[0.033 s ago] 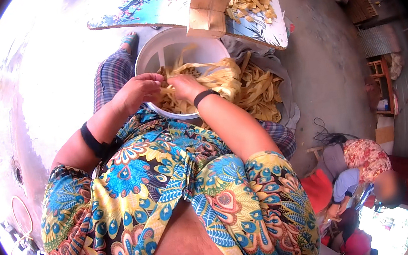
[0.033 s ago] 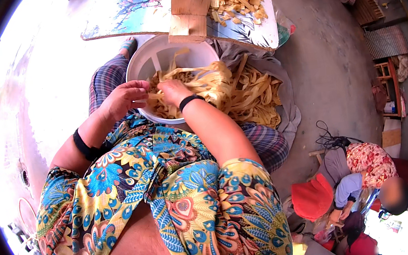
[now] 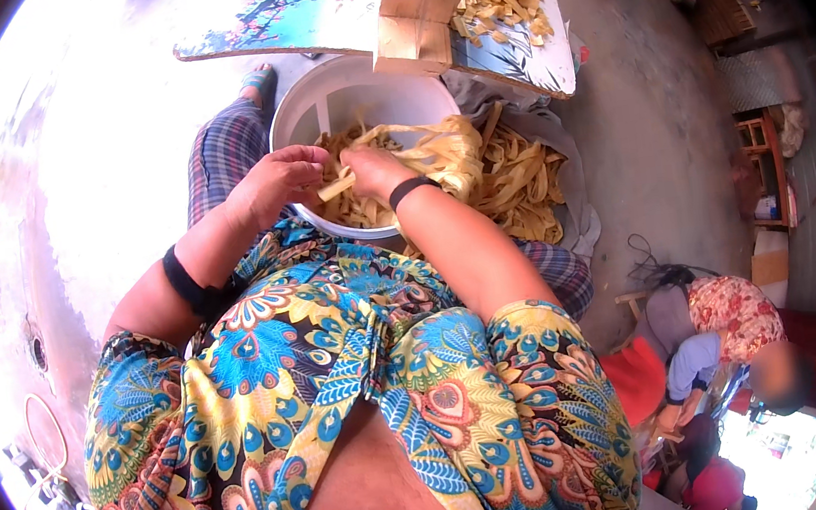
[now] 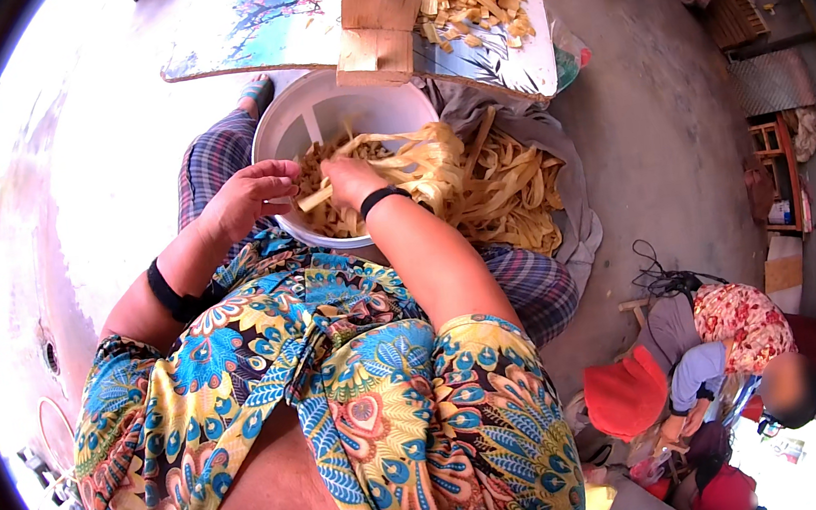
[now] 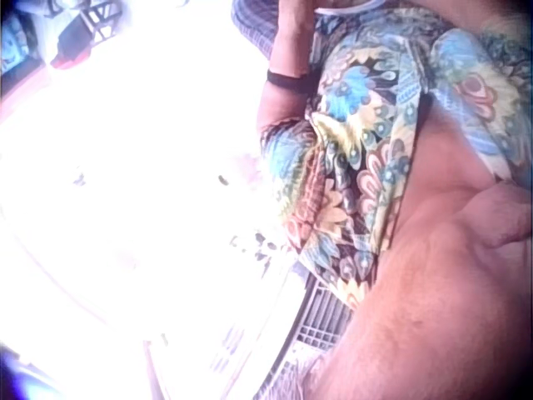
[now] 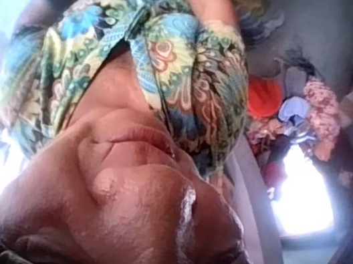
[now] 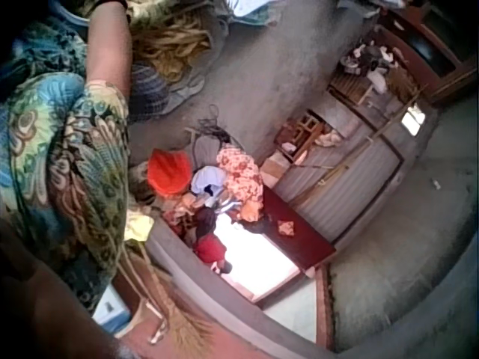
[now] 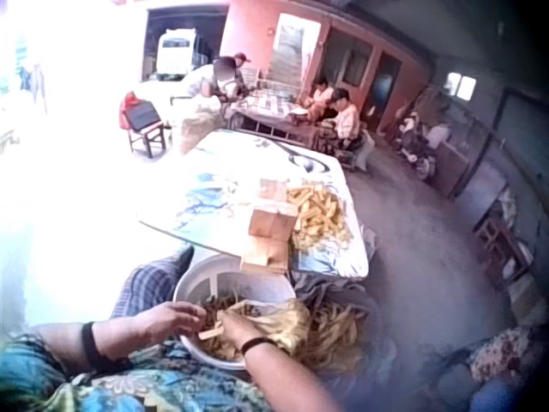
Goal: The person shapes long strips of dough into knots by hand and places them into a white bucket.
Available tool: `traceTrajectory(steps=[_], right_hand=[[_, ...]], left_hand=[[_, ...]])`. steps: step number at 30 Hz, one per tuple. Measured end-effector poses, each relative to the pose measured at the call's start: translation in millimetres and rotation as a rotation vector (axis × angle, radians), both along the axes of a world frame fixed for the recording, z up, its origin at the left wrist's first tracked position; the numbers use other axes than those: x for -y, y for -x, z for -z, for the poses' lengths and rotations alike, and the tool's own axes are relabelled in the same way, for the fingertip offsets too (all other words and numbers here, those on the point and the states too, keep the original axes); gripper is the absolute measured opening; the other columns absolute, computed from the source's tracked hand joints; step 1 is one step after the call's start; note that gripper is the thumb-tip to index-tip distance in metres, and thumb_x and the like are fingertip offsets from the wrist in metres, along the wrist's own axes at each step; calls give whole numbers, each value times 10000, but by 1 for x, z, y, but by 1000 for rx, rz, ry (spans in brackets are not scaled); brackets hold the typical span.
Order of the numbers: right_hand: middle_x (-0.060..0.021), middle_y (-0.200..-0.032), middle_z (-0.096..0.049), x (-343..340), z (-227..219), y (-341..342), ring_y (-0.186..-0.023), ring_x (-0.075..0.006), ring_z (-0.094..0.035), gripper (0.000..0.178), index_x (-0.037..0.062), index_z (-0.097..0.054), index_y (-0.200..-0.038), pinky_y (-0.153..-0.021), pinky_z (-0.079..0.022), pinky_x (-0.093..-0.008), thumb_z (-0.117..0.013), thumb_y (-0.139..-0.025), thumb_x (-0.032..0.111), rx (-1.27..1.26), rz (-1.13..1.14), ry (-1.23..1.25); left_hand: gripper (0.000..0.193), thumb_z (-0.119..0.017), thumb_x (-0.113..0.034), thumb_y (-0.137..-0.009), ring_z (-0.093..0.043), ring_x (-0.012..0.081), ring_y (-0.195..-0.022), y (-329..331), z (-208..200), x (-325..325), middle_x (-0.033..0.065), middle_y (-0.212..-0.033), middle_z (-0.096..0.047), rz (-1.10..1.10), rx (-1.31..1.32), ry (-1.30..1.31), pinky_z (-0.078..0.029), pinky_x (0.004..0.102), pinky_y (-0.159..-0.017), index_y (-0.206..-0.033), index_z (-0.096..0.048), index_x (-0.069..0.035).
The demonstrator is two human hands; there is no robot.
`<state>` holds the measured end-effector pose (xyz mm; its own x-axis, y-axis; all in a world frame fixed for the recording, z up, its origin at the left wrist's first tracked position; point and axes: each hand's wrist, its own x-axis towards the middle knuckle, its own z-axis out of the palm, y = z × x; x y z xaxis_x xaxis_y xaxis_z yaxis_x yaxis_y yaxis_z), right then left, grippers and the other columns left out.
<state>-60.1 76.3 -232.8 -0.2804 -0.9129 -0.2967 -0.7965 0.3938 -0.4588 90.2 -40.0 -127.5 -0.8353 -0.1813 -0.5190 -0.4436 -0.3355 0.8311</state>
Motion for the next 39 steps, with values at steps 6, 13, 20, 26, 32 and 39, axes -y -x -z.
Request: traceTrajectory(steps=[6, 13, 20, 26, 32, 39], right_hand=[[-168, -1202, -519, -23, -3, 31, -1137, -279, -483, 653, 67, -440, -1254, -950, -395, -320, -716, -664, 116, 486, 197, 174], [-65, -1027, -545, -22, -17, 42, -906, -183, -544, 339, 48, -521, -1085, -727, -489, -305, -546, -748, 20, 866, 535, 143], [-96, -1063, -519, -21, -52, 29, -928, -189, -531, 431, 22, -456, -1134, -700, -498, -310, -483, -711, -58, 1106, 537, 326], [-124, -1025, -554, -59, -109, 52, -860, -185, -592, 283, -19, -486, -1082, -676, -545, -277, -521, -801, -18, 925, 493, 350], [-89, -891, -605, -86, -152, 47, -782, -146, -614, 192, -15, -532, -1028, -652, -515, -242, -494, -859, 68, 820, 452, 427], [-34, -843, -620, -88, -145, 35, -764, -89, -588, 165, 9, -577, -984, -656, -479, -210, -560, -864, 120, 760, 349, 455]], left_hand=[[240, -549, -146, -841, -522, 96, -871, 5, 9, 4, -20, -959, -574, 94, -9, 88, -414, 256, -767, -1067, -579, -75], [308, -589, -120, -796, -547, 122, -884, 44, 36, -2, 15, -981, -587, 213, 123, 399, -444, 250, -760, -1094, -567, -46], [390, -717, -40, -659, -584, 156, -918, 89, 115, -17, 79, -957, -627, 205, -358, 753, -475, 279, -789, -1022, -575, -19], [285, -704, -171, -671, -615, 224, -751, 73, 45, 15, 97, -812, -637, 385, -103, 1054, -486, 321, -696, -908, -596, -54], [156, -627, -44, -740, -583, 187, -746, 50, 21, 56, 72, -782, -600, 543, -539, 1191, -466, 293, -688, -887, -578, -33], [75, -570, -38, -821, -572, 119, -784, 25, -9, 60, 25, -807, -582, -141, -540, 430, -466, 267, -749, -893, -553, -31]])
